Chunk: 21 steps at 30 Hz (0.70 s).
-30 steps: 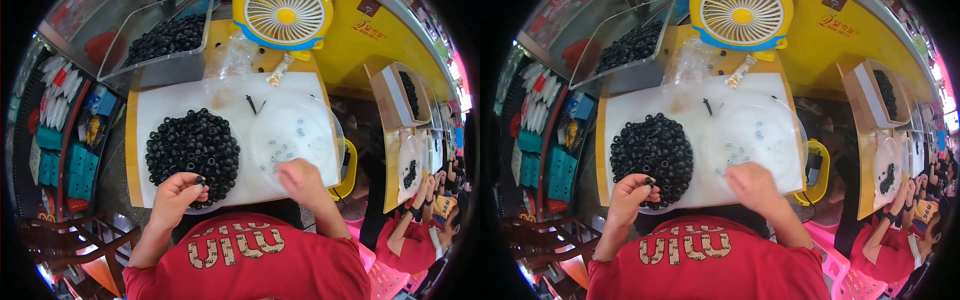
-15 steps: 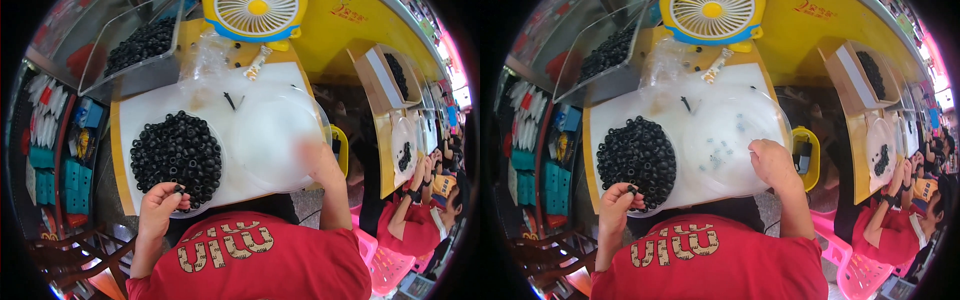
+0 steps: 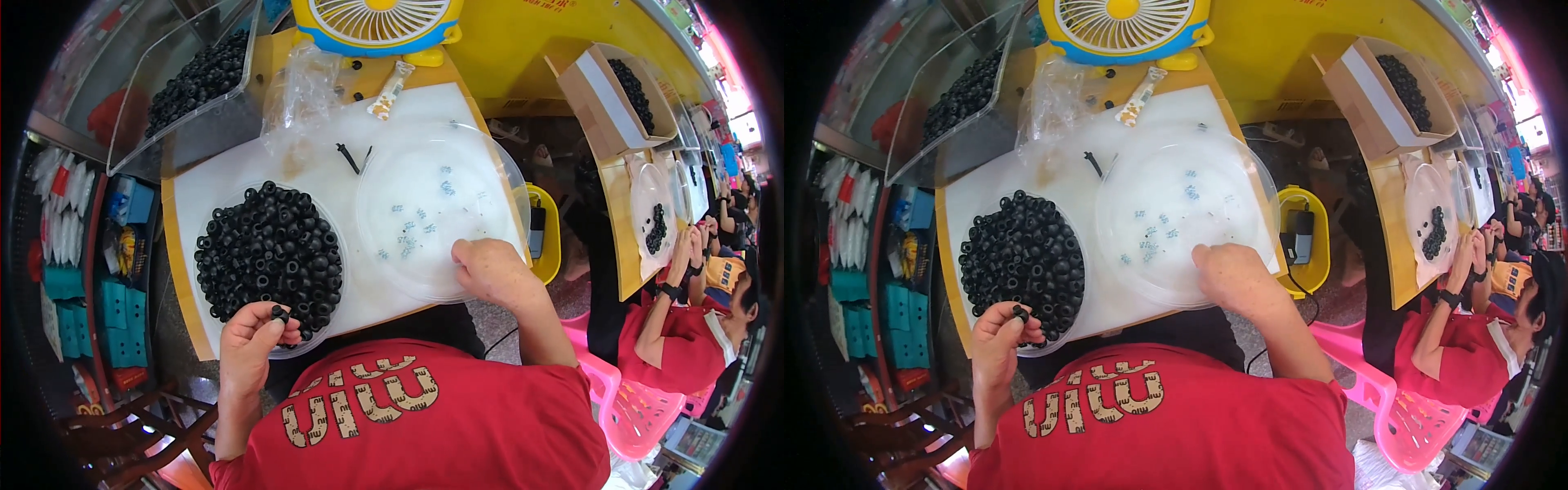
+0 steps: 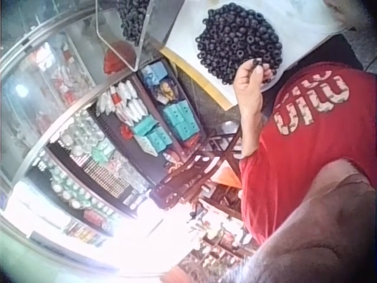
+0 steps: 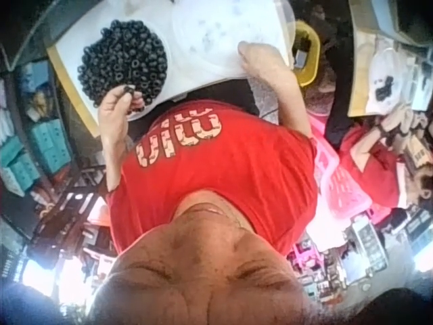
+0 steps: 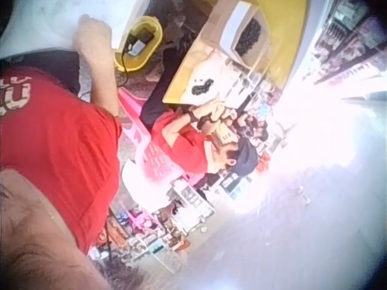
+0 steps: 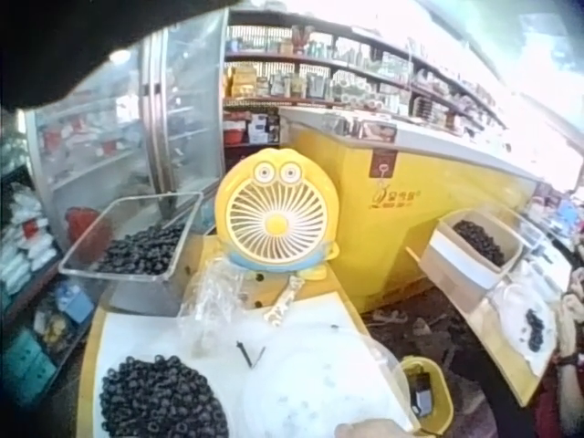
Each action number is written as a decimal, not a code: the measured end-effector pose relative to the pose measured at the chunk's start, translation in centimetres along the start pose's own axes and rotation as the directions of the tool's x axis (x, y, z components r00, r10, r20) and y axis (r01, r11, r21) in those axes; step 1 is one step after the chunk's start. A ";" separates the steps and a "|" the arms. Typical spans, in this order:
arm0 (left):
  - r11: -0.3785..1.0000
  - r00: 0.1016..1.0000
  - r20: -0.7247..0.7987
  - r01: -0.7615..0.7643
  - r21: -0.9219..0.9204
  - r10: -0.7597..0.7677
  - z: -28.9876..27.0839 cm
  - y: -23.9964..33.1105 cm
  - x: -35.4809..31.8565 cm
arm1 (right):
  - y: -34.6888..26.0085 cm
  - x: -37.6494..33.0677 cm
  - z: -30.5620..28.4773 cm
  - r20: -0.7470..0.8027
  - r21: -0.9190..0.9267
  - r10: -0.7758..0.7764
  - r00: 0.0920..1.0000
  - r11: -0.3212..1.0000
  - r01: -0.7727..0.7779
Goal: The person assembles small components by picking up black plastic pieces and inserting metal fasteners into them by hand.
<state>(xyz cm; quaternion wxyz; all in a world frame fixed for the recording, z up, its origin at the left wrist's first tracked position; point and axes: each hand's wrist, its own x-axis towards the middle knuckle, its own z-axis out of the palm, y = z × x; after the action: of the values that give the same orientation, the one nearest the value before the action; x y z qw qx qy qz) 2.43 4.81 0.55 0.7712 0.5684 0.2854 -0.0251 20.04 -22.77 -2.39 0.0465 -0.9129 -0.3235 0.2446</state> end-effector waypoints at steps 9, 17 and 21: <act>1.000 1.000 -0.030 0.004 0.000 -0.004 -0.5 0.3 -0.3 | 0.0 1.2 -1.2 -0.413 0.636 -0.019 0.910 0.709 0.304; 0.953 0.963 -0.107 -0.222 0.206 0.247 -0.6 8.2 4.3 | -0.6 0.4 -0.5 -0.301 0.821 0.089 0.949 0.530 0.211; 0.842 0.825 -0.184 -0.499 0.204 0.534 -1.4 15.3 8.8 | -1.5 0.4 -0.4 -0.266 0.862 0.082 0.960 0.465 0.199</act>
<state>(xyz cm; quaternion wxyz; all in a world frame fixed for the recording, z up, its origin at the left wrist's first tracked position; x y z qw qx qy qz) 14.76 13.97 9.40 0.6659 0.6786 0.2065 0.2311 19.64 -21.36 -1.84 0.5628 -0.7696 -0.1725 0.2475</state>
